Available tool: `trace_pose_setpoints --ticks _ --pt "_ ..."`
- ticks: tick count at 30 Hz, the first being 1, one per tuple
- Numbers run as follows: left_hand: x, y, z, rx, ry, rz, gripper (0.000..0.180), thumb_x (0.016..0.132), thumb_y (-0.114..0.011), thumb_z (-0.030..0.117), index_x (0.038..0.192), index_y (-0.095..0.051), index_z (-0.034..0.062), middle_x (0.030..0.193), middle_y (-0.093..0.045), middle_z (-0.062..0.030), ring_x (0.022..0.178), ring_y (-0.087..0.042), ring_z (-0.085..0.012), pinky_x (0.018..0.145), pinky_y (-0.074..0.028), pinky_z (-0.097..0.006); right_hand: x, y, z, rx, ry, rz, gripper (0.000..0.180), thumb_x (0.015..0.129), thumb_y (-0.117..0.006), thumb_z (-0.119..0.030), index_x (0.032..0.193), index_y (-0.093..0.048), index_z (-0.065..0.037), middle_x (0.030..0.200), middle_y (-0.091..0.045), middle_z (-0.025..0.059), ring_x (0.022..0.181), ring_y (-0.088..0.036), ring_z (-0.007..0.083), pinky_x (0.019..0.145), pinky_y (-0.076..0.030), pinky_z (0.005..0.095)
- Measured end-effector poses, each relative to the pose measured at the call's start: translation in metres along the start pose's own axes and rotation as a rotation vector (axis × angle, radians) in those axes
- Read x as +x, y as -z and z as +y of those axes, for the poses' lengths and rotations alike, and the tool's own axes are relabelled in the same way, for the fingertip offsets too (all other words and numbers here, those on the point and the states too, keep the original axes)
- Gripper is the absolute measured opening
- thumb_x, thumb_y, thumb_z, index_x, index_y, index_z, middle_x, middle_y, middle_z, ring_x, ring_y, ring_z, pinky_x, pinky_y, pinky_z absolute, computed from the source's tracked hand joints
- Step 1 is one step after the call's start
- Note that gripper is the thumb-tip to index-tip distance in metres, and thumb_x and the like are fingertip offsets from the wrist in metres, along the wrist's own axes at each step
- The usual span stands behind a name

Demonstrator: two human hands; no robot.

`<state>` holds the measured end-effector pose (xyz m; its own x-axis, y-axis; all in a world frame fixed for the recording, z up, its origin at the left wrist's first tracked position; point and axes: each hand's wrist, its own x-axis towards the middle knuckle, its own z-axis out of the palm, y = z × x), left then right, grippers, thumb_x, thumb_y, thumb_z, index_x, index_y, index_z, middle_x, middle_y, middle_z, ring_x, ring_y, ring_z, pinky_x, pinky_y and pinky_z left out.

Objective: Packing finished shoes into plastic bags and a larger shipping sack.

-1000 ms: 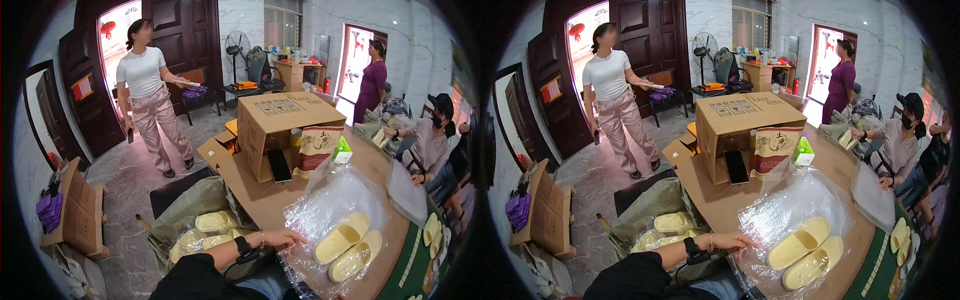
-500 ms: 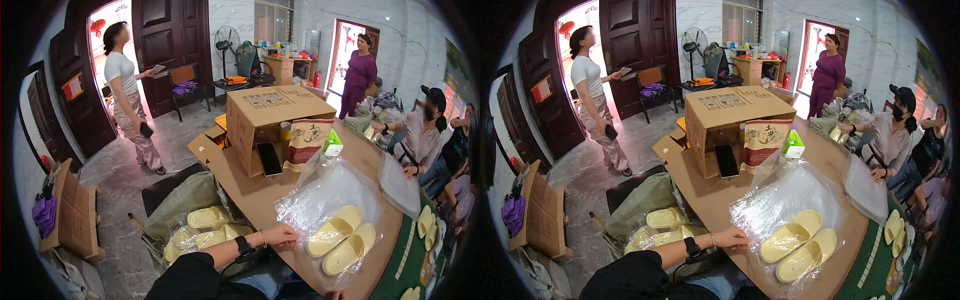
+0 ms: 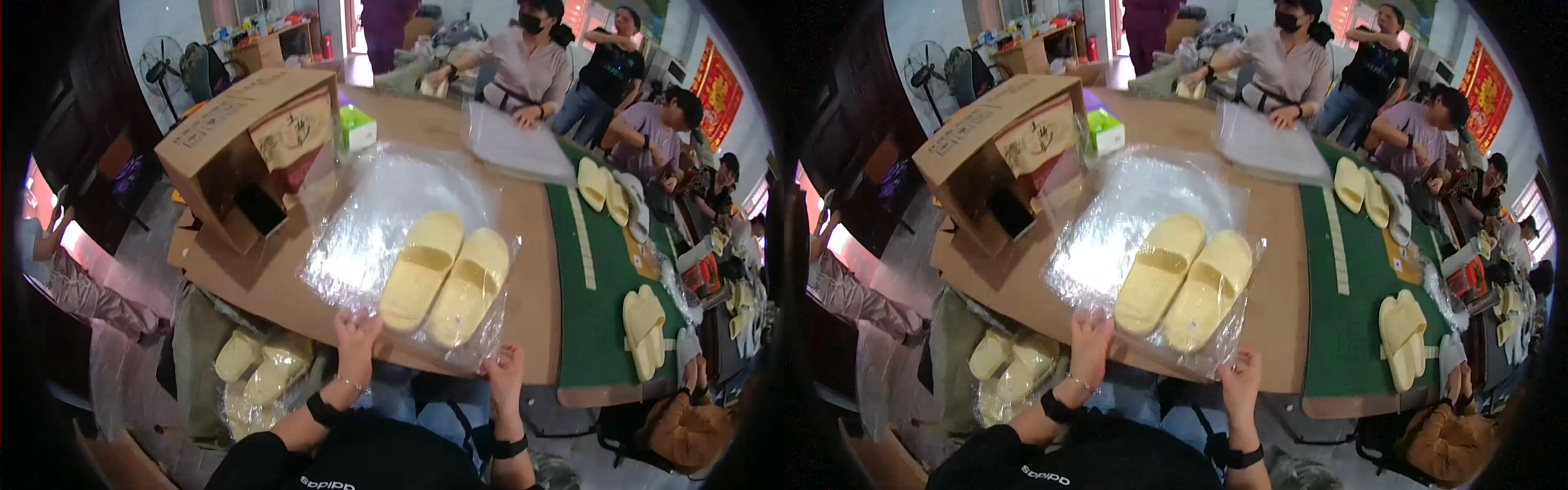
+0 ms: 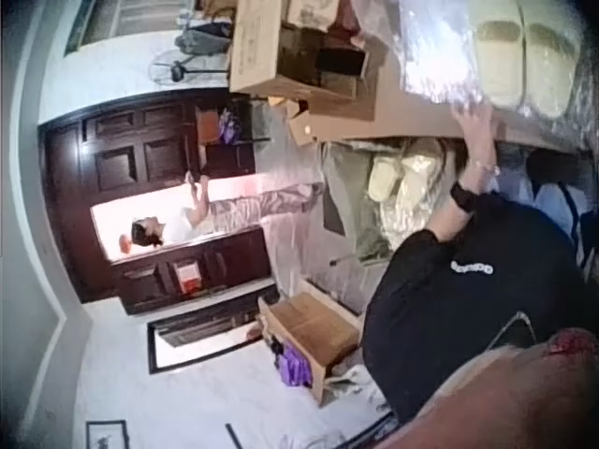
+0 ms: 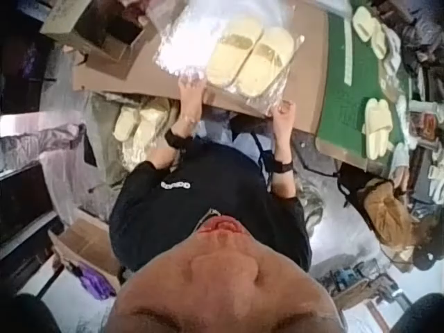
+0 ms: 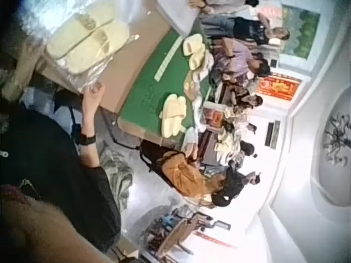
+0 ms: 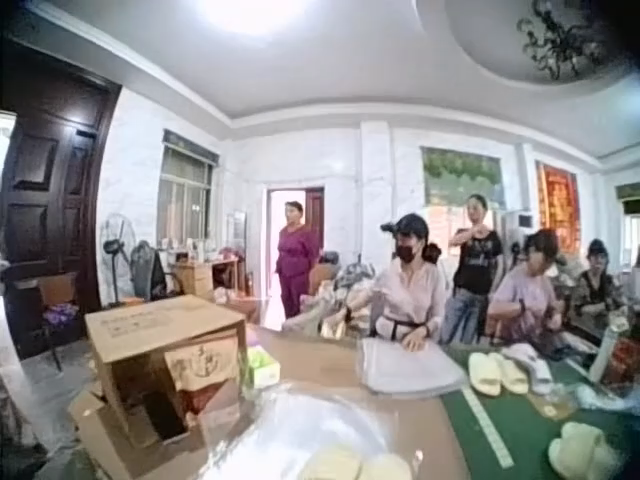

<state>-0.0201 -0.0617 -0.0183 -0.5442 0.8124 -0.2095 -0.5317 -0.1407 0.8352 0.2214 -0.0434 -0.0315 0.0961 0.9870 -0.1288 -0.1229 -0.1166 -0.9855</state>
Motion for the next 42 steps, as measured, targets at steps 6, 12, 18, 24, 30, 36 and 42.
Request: trace_pose_setpoints --ticks 6,12,18,24,30,36,42 --pt "-0.022 -0.008 -0.013 -0.098 0.115 -0.014 0.038 0.083 -0.058 0.0 0.112 -0.034 0.0054 0.114 -0.048 -0.0106 0.103 -0.05 -0.0176 0.087 -0.043 -0.028 -0.011 0.005 -0.004 0.261 -0.192 -0.083 0.039 0.075 -0.053 0.007 0.112 -0.042 0.002 0.072 -0.055 0.0062 0.061 -0.055 0.0126 0.054 -0.047 0.0231" --pt "-0.013 -0.032 0.0 -0.479 0.556 -0.363 0.038 0.092 -0.048 0.027 0.122 -0.044 0.0037 0.12 -0.053 -0.0099 0.107 -0.053 -0.0224 0.095 -0.041 -0.039 -0.017 -0.012 -0.021 0.356 -0.277 -0.28 0.022 0.079 -0.054 0.004 0.101 -0.052 0.002 0.069 -0.059 0.0068 0.056 -0.057 0.0132 0.052 -0.049 0.0232" --pt "0.005 -0.043 -0.016 -0.478 0.586 -0.364 0.039 0.094 -0.044 0.026 0.124 -0.04 0.0013 0.122 -0.051 -0.0134 0.11 -0.051 -0.0239 0.097 -0.041 -0.041 -0.027 -0.022 -0.03 0.145 -0.267 -0.453 0.019 0.082 -0.054 0.001 0.101 -0.055 0.002 0.074 -0.061 0.0074 0.06 -0.059 0.0128 0.055 -0.048 0.0222" --pt "0.007 -0.031 -0.016 -0.419 0.632 -0.437 0.038 0.095 -0.041 0.026 0.123 -0.04 0.0008 0.121 -0.051 -0.0121 0.108 -0.052 -0.0211 0.094 -0.043 -0.037 -0.038 -0.029 -0.019 0.052 -0.265 -0.491 0.014 0.081 -0.057 0.001 0.094 -0.06 0.002 0.076 -0.062 0.0053 0.063 -0.058 0.0101 0.059 -0.047 0.022" --pt "0.001 -0.021 0.007 -0.397 0.729 -0.509 0.041 0.094 -0.044 0.028 0.125 -0.04 0.0022 0.122 -0.051 -0.0115 0.11 -0.051 -0.0206 0.096 -0.042 -0.037 -0.045 -0.025 -0.017 -0.187 -0.094 -0.64 0.02 0.08 -0.059 -0.001 0.1 -0.061 0.002 0.083 -0.064 0.0042 0.073 -0.059 0.0085 0.067 -0.047 0.0217" --pt "0.009 0.022 0.017 -0.649 0.691 -0.591 0.046 0.093 -0.043 0.032 0.125 -0.04 -0.0011 0.127 -0.045 -0.0167 0.116 -0.046 -0.0269 0.1 -0.036 -0.041 -0.049 -0.029 -0.044 -0.402 0.244 -0.825 0.031 0.07 -0.072 -0.009 0.098 -0.062 0.0 0.091 -0.064 0.0062 0.086 -0.059 0.0152 0.079 -0.045 0.027" --pt "0.013 0.105 0.049 -0.985 0.534 -0.623 0.057 0.089 -0.047 0.038 0.126 -0.039 -0.0052 0.126 -0.046 -0.0221 0.115 -0.047 -0.033 0.1 -0.034 -0.046 -0.012 -0.012 -0.017 -0.84 0.671 -0.328 0.054 0.07 -0.067 -0.018 0.119 -0.049 -0.003 0.123 -0.046 0.0182 0.114 -0.04 0.0357 0.097 -0.03 0.0449"
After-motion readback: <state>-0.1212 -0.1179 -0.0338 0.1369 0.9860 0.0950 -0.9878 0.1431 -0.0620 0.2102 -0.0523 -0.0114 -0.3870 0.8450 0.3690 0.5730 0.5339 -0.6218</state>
